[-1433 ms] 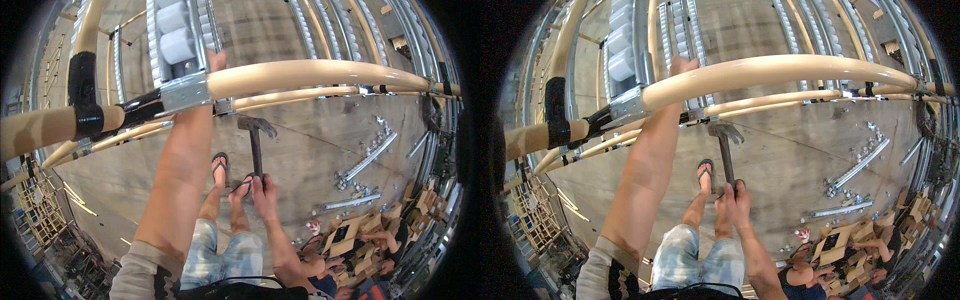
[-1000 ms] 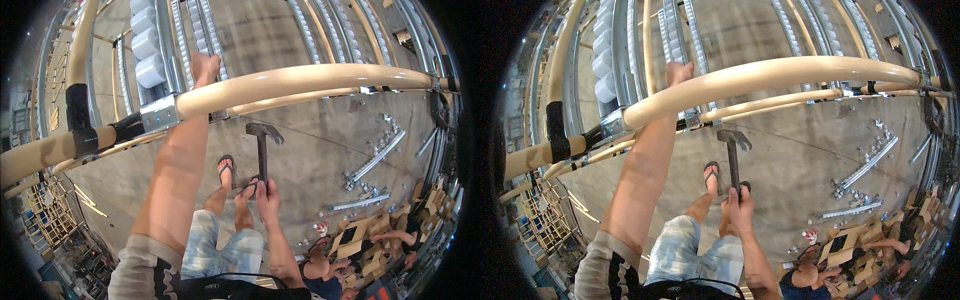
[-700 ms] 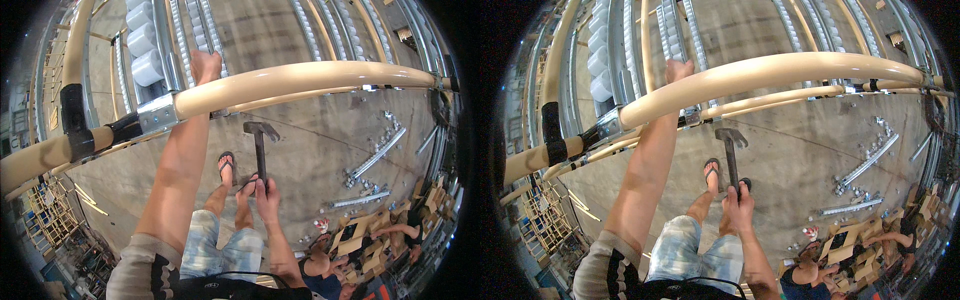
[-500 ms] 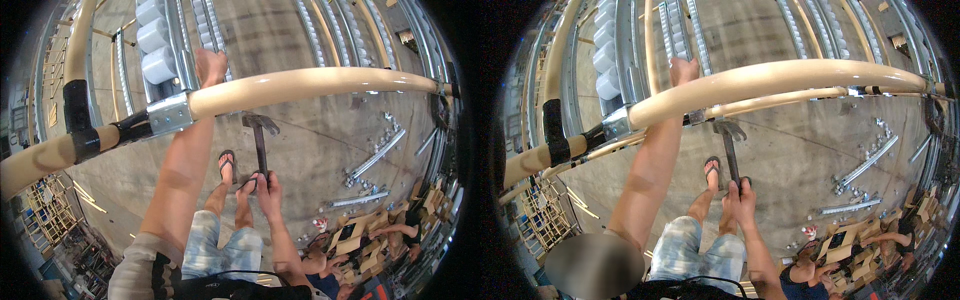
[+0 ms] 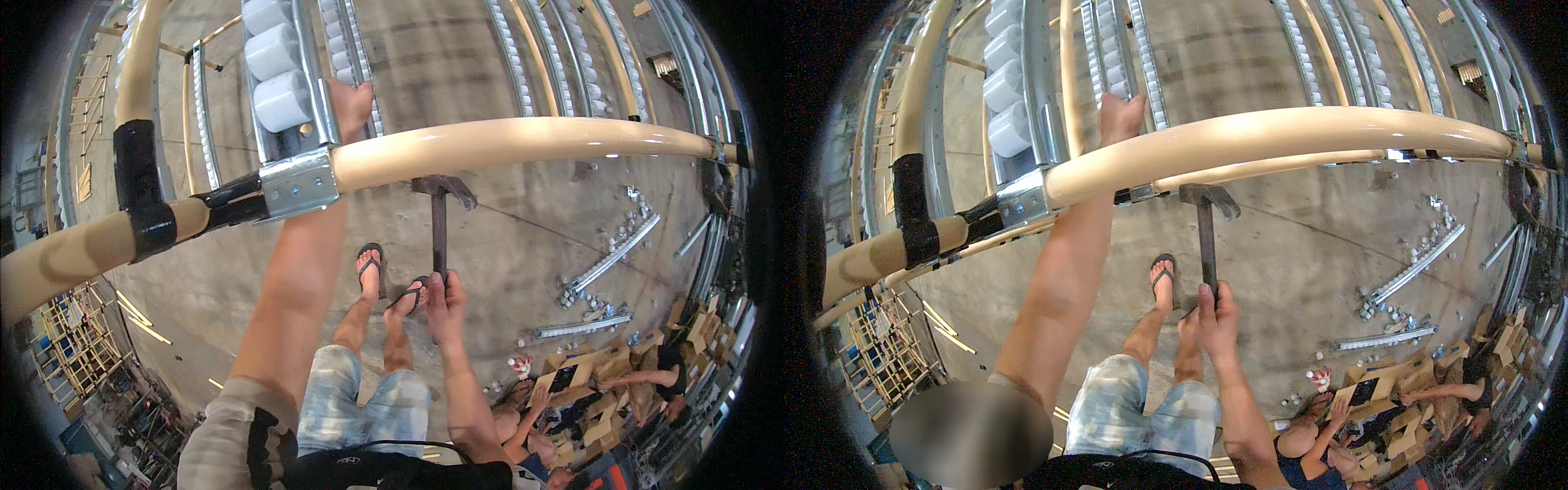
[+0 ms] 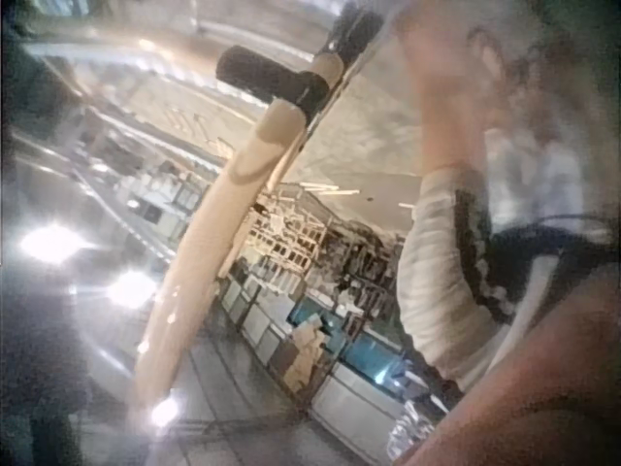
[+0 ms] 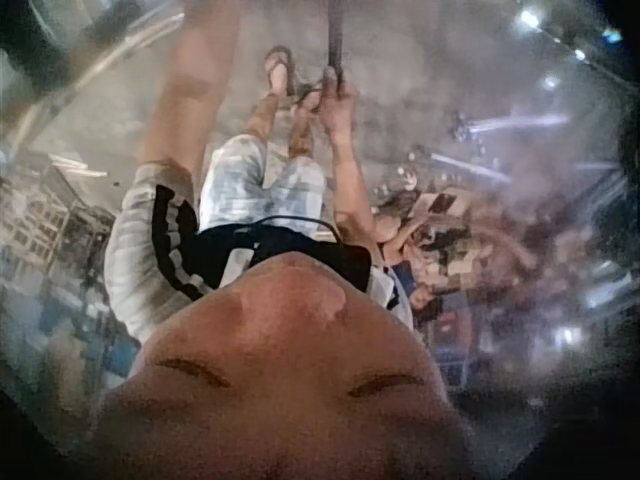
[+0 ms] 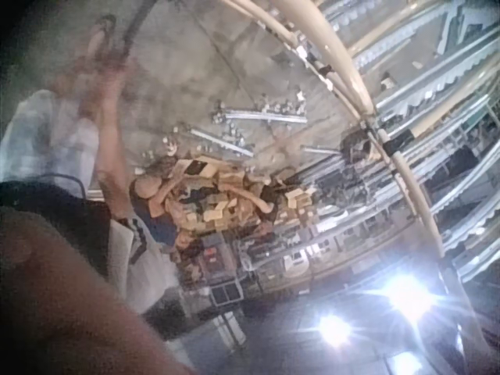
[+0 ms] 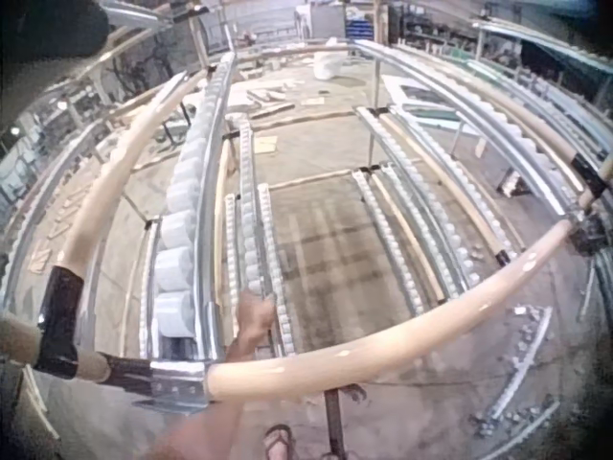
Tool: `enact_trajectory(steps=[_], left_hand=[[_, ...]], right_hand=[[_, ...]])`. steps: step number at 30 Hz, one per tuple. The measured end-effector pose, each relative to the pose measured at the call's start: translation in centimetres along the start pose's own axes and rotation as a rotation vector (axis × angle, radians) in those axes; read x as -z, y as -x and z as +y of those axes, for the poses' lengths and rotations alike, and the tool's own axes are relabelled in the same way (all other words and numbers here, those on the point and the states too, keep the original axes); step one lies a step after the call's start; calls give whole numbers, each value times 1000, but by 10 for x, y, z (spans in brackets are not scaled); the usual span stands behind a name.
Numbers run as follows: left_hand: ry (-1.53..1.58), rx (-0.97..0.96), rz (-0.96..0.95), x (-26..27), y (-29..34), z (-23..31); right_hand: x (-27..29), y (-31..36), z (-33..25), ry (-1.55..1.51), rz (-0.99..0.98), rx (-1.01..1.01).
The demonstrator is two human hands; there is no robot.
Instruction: The person uses a hammer to secure metal brackets onto a large pipe frame structure. They strike the metal components to ensure a tight fit, moving along the assembly to repeat the process on different joints.
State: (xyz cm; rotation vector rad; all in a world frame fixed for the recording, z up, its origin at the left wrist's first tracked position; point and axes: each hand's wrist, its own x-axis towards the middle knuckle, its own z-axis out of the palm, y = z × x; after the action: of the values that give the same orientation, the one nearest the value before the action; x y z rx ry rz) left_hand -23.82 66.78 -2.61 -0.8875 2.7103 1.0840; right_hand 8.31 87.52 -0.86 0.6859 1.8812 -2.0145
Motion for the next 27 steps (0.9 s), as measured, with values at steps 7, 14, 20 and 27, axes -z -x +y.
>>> enact_trajectory(steps=[7,14,20,27], left_hand=[[-77,-32,280,-7,11,3],[-135,-33,344,-22,3,-7],[-91,20,212,-6,9,6],[-71,-50,158,8,20,-10]], right_hand=[[0,5,-16,94,21,-26],[3,-7,-42,269,-45,114],[-10,-21,-66,486,-78,273],[-24,-31,-57,593,-89,286]])
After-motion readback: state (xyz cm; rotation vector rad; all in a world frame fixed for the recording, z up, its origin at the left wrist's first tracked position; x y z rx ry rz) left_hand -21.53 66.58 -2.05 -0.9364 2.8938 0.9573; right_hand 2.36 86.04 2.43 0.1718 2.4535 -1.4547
